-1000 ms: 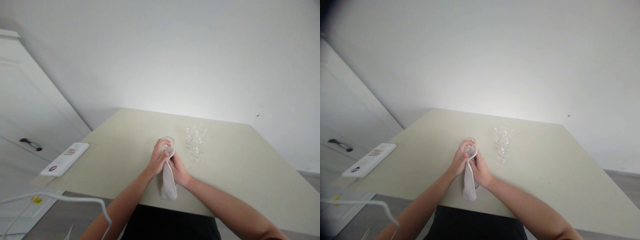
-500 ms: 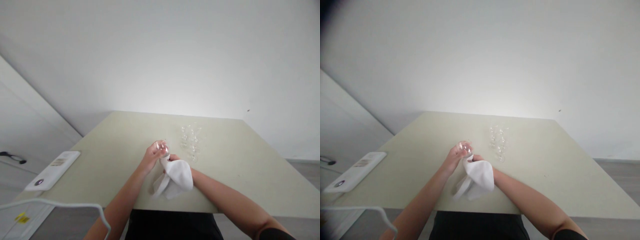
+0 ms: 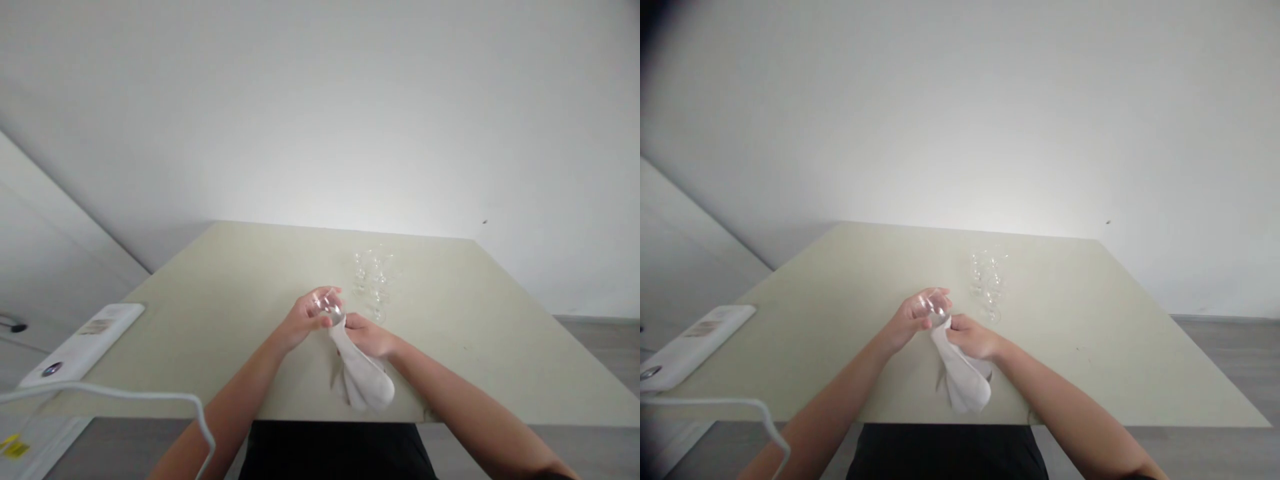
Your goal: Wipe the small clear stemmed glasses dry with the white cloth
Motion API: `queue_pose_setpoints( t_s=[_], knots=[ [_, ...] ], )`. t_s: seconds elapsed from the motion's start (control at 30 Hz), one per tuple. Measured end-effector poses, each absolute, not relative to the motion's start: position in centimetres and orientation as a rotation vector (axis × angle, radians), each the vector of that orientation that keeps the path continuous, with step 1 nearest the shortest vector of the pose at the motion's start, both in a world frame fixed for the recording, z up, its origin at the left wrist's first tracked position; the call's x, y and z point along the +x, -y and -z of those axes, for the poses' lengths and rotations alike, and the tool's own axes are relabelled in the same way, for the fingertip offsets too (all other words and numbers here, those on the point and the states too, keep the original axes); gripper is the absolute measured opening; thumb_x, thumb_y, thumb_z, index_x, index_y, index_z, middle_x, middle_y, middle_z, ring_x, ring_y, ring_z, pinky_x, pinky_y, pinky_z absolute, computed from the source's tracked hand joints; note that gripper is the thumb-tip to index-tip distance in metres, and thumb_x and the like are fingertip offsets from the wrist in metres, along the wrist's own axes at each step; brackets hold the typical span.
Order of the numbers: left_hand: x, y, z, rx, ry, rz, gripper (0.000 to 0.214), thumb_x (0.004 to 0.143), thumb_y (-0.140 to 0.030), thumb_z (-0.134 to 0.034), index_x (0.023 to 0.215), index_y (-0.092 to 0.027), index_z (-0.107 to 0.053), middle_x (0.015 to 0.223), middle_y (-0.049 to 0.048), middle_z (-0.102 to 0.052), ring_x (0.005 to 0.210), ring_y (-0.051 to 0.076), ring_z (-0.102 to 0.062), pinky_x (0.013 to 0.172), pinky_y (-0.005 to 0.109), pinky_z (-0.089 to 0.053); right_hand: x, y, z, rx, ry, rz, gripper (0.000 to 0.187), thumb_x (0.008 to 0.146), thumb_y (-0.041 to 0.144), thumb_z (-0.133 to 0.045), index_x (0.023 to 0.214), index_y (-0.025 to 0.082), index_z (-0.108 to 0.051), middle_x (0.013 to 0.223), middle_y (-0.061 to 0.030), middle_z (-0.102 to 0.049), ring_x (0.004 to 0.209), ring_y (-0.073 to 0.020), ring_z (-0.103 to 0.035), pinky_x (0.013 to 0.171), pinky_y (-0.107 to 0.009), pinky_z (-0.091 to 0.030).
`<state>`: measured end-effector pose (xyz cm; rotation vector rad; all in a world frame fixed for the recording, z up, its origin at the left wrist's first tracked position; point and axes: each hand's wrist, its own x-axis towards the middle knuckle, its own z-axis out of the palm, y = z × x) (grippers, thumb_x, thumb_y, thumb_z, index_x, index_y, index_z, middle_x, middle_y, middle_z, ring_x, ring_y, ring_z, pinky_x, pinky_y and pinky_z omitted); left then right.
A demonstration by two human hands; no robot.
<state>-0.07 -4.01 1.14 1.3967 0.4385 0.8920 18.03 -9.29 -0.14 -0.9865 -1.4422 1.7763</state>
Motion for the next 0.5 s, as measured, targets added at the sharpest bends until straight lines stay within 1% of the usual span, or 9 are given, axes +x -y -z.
queue_pose_setpoints(
  t_s=[0.07, 0.1, 0.17, 0.2, 0.23, 0.3, 0.37, 0.43, 0.5],
  knots=[
    [-0.3, 4.1, -1.3, 1.384, -0.332, -0.733, 0.083, 0.056, -0.05, -0.084, 0.126, -0.017, -0.056, 0.105, 0.0102, -0.066, 0.095, 0.024, -0.062, 0.082, 0.032, -0.047, 17.9, 9.9, 0.6, -0.775, 1.384, -2.082, 0.032, 0.073, 0.049, -0.064, 0.071, 0.02, -0.05, 0.054, 0.0062, -0.045, 0.048, -0.0102, -0.042, 0.056, -0.029, -0.046],
    [-0.3, 4.1, -1.3, 1.372, -0.314, -0.703, 0.085, 0.057, -0.052, -0.083, 0.129, -0.017, -0.053, 0.108, 0.0115, -0.066, 0.098, 0.025, -0.062, 0.083, 0.033, -0.047, 17.8, 9.9, 0.8, -0.723, 1.351, -2.123, 0.034, 0.072, 0.052, -0.063, 0.07, 0.021, -0.049, 0.053, 0.0062, -0.043, 0.047, -0.0106, -0.042, 0.058, -0.03, -0.047],
    [-0.1, 3.9, -0.9, 1.357, -0.362, -0.76, 0.084, 0.061, -0.051, -0.081, 0.133, -0.019, -0.049, 0.112, 0.0121, -0.065, 0.101, 0.025, -0.061, 0.084, 0.034, -0.047, 17.3, 9.5, 1.3, -0.758, 1.342, -1.988, 0.033, 0.071, 0.052, -0.063, 0.069, 0.022, -0.05, 0.054, 0.0046, -0.046, 0.051, -0.0124, -0.046, 0.061, -0.031, -0.048],
    [0.1, 3.7, -0.7, 1.361, -0.419, -0.821, 0.082, 0.063, -0.049, -0.081, 0.132, -0.02, -0.048, 0.111, 0.0113, -0.065, 0.101, 0.025, -0.061, 0.083, 0.033, -0.048, 17.0, 9.1, 1.5, -0.833, 1.356, -1.815, 0.029, 0.072, 0.049, -0.063, 0.07, 0.021, -0.052, 0.058, 0.0027, -0.051, 0.056, -0.014, -0.05, 0.061, -0.03, -0.048],
    [0.2, 3.6, -0.4, 1.373, -0.486, -0.88, 0.078, 0.064, -0.046, -0.081, 0.13, -0.019, -0.049, 0.11, 0.0102, -0.065, 0.098, 0.023, -0.062, 0.082, 0.032, -0.048, 16.8, 8.6, 1.7, -0.914, 1.354, -1.637, 0.026, 0.069, 0.043, -0.067, 0.072, 0.022, -0.054, 0.061, 0.0025, -0.054, 0.059, -0.0147, -0.051, 0.06, -0.029, -0.047],
    [0.5, 3.4, -0.2, 1.405, -0.587, -0.947, 0.07, 0.065, -0.041, -0.081, 0.124, -0.018, -0.053, 0.103, 0.0075, -0.065, 0.089, 0.02, -0.062, 0.077, 0.029, -0.048, 16.4, 8.0, 2.2, -0.964, 1.337, -1.54, 0.023, 0.065, 0.033, -0.072, 0.07, 0.021, -0.054, 0.063, 0.0041, -0.053, 0.061, -0.0129, -0.05, 0.063, -0.027, -0.046],
    [0.4, 3.5, -0.3, 1.417, -0.556, -0.9, 0.066, 0.066, -0.042, -0.08, 0.121, -0.016, -0.055, 0.098, 0.0066, -0.065, 0.086, 0.018, -0.062, 0.075, 0.028, -0.048, 16.3, 7.9, 2.7, -0.971, 1.36, -1.565, 0.022, 0.067, 0.032, -0.072, 0.064, 0.021, -0.052, 0.059, 0.0041, -0.052, 0.057, -0.0125, -0.049, 0.061, -0.027, -0.046],
    [0.0, 3.7, -0.8, 1.412, -0.411, -0.772, 0.074, 0.063, -0.045, -0.082, 0.125, -0.015, -0.054, 0.1, 0.0085, -0.066, 0.088, 0.02, -0.062, 0.075, 0.028, -0.048, 16.4, 8.3, 3.3, -0.918, 1.44, -1.69, 0.026, 0.075, 0.037, -0.067, 0.062, 0.021, -0.052, 0.054, 0.0038, -0.05, 0.053, -0.0131, -0.05, 0.058, -0.029, -0.049],
    [-0.4, 3.8, -1.2, 1.411, -0.304, -0.682, 0.082, 0.059, -0.048, -0.083, 0.128, -0.015, -0.052, 0.104, 0.0113, -0.066, 0.091, 0.022, -0.062, 0.075, 0.029, -0.048, 16.5, 8.6, 3.8, -0.815, 1.547, -1.825, 0.031, 0.086, 0.044, -0.055, 0.067, 0.019, -0.054, 0.053, 0.004, -0.049, 0.051, -0.0136, -0.052, 0.059, -0.032, -0.052]
  ],
)
